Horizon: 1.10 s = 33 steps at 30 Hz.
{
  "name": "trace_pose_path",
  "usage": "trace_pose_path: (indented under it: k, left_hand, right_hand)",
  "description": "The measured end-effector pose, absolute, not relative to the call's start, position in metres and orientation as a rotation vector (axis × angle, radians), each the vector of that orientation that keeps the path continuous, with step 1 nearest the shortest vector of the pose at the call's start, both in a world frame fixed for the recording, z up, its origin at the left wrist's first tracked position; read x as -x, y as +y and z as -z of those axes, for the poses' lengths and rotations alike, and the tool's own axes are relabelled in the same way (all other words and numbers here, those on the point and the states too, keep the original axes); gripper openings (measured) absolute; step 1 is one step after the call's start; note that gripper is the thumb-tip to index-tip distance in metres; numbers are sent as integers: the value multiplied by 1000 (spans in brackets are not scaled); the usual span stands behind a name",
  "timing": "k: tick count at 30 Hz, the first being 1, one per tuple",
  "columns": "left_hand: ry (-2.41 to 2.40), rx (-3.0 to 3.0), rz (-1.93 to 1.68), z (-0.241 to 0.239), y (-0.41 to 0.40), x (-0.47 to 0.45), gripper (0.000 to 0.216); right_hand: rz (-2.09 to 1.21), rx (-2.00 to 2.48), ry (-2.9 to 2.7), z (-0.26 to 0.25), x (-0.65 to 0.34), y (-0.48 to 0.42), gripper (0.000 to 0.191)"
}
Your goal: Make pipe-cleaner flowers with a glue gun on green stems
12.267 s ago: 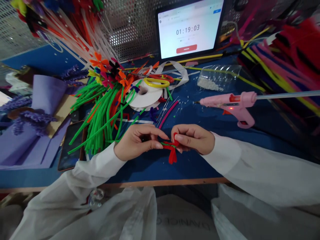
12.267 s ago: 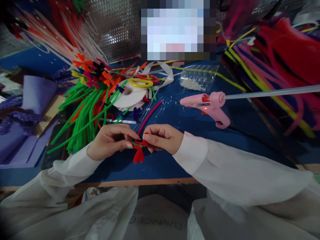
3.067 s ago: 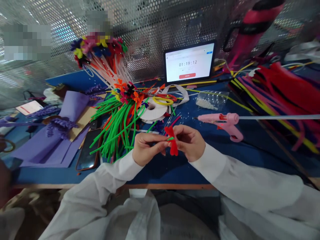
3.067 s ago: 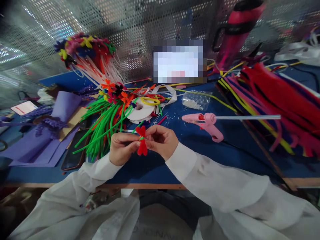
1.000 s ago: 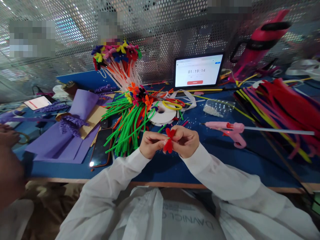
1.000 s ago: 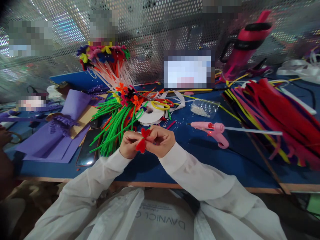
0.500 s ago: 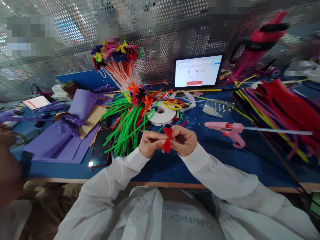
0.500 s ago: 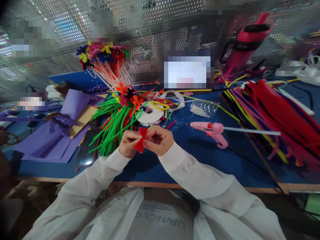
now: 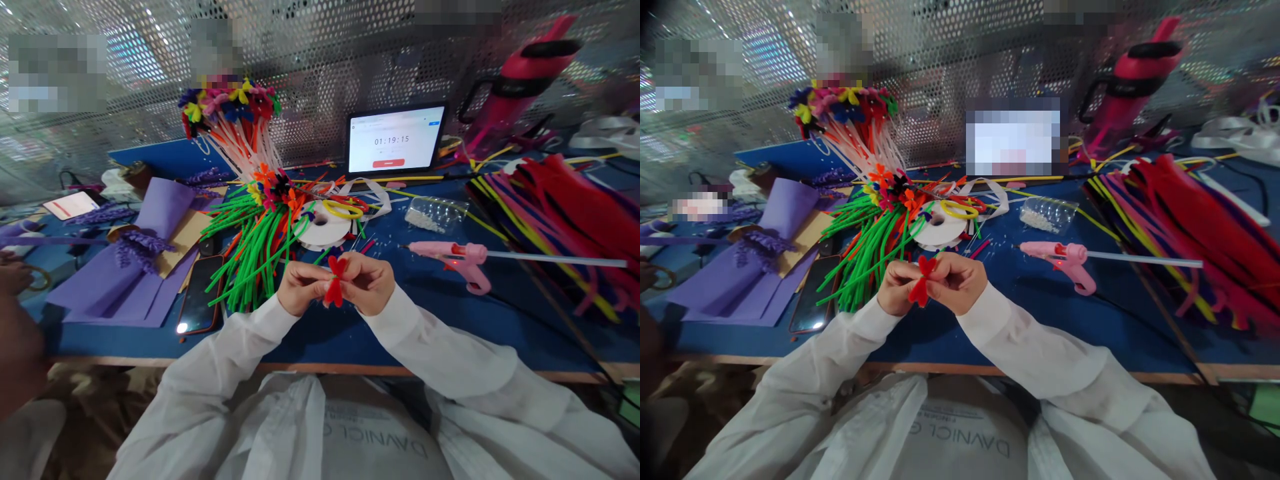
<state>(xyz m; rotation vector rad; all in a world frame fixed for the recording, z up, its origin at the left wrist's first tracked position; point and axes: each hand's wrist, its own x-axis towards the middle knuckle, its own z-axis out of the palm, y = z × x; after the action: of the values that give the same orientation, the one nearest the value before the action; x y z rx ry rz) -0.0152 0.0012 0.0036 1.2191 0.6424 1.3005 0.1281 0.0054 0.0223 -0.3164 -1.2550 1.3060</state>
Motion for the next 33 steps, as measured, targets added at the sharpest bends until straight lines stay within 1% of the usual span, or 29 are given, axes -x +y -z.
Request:
trace_pose_path:
  k: [4,11,15,18,22,27,33]
  left_hand:
    - [645,-1219,-1308,-5,0,14,21]
    - [639,-1188,-1294,-4,0,13,21]
    - [651,-1142,-1290,-4,2,10,20]
    - [675,-1108,-1294,-6,2,8,18]
    - [750,-1085,-1268,-10,0,6,26]
    - [833,-1060,-1236,-17,0,6,32]
    - [904,-1040,-1176,-19,6,8,35]
  right_hand:
    - [-1346,300,-1238,-21,-128,4,27]
    - [-1355,268,-1214,-21,-128,4,23]
    - [-1415,334,-1140,-18,-128,7,23]
    - [-1497,465,-982,-12,-127,14,27]
    - [-1578,614,-808,-1,-126,26,33]
    - [-1628,612,-766,2,-125,35,35]
    - [-1687,565,-749,-7,-124,29,36]
